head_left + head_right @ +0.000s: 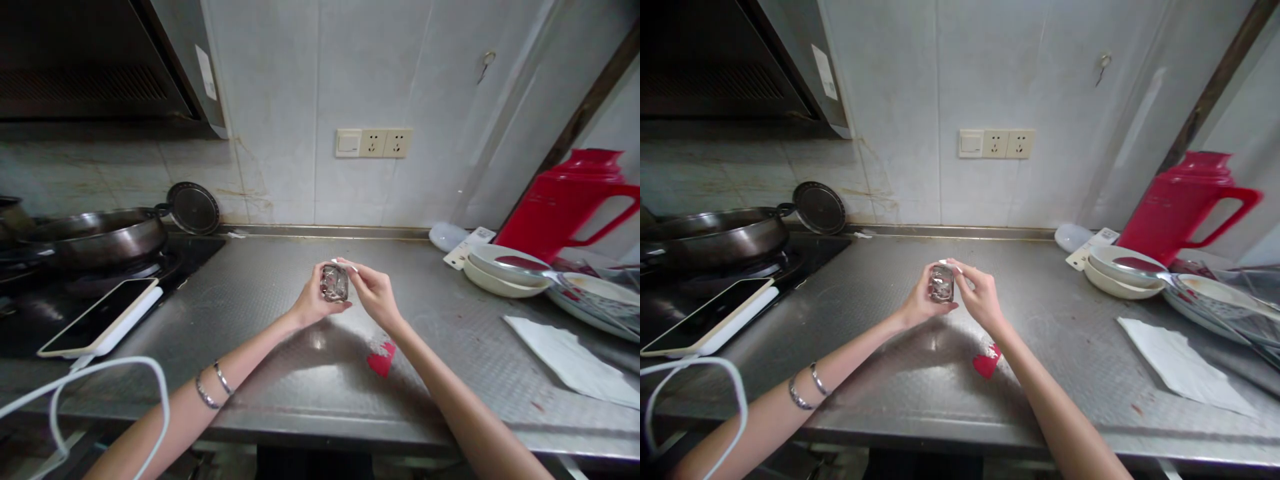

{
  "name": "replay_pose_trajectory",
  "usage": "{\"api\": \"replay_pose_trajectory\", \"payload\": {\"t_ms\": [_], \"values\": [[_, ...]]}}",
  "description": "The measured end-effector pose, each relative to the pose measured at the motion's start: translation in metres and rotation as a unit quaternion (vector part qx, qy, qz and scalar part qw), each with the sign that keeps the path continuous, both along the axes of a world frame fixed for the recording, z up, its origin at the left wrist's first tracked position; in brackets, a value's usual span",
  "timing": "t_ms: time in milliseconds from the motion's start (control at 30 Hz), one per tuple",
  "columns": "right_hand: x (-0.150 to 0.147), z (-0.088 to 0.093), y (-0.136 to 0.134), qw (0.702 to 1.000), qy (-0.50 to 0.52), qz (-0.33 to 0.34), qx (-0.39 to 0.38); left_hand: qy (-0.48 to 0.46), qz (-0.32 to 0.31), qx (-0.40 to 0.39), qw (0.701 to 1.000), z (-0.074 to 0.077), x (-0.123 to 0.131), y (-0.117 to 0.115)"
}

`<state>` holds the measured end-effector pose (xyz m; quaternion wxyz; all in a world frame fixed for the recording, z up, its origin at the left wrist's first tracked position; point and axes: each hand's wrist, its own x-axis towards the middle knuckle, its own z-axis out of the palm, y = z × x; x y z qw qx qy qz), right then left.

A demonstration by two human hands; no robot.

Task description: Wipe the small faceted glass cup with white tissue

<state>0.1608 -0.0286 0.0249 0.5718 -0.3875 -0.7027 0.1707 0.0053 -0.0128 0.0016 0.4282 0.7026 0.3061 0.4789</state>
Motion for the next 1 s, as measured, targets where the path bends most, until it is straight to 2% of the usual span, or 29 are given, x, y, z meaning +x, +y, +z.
{"api": "replay_pose_trajectory", "payload": {"t_ms": [133, 300, 467, 667, 733, 800, 900, 1000], "values": [[-0.006, -0.003, -0.005, 1.0, 0.002, -0.011, 0.006, -0.001, 0.016, 0.001, 1.0, -0.003, 0.001, 0.002], [-0.007, 0.002, -0.011, 1.0, -0.004, -0.009, 0.028, -0.014, 0.033, 0.009, 0.999, -0.006, 0.001, 0.006], [-0.005, 0.006, -0.016, 0.999, 0.01, 0.01, 0.031, -0.014, 0.03, -0.029, 0.999, -0.009, 0.001, 0.01], [-0.003, 0.004, -0.011, 0.995, 0.052, -0.075, 0.036, 0.053, 0.047, 0.034, 0.997, -0.014, 0.003, 0.006], [-0.003, 0.003, -0.009, 0.996, 0.021, -0.076, 0.043, 0.083, 0.035, 0.055, 0.994, -0.015, 0.004, 0.003], [-0.003, 0.001, -0.009, 0.997, -0.033, -0.045, 0.058, 0.093, 0.024, 0.078, 0.992, -0.016, 0.005, 0.001], [-0.004, -0.002, -0.009, 0.989, -0.101, -0.006, 0.111, 0.091, 0.014, 0.091, 0.992, -0.015, 0.007, 0.0], [-0.005, -0.003, -0.008, 0.978, -0.125, 0.0, 0.166, 0.083, 0.026, 0.095, 0.992, -0.014, 0.007, 0.001]]}}
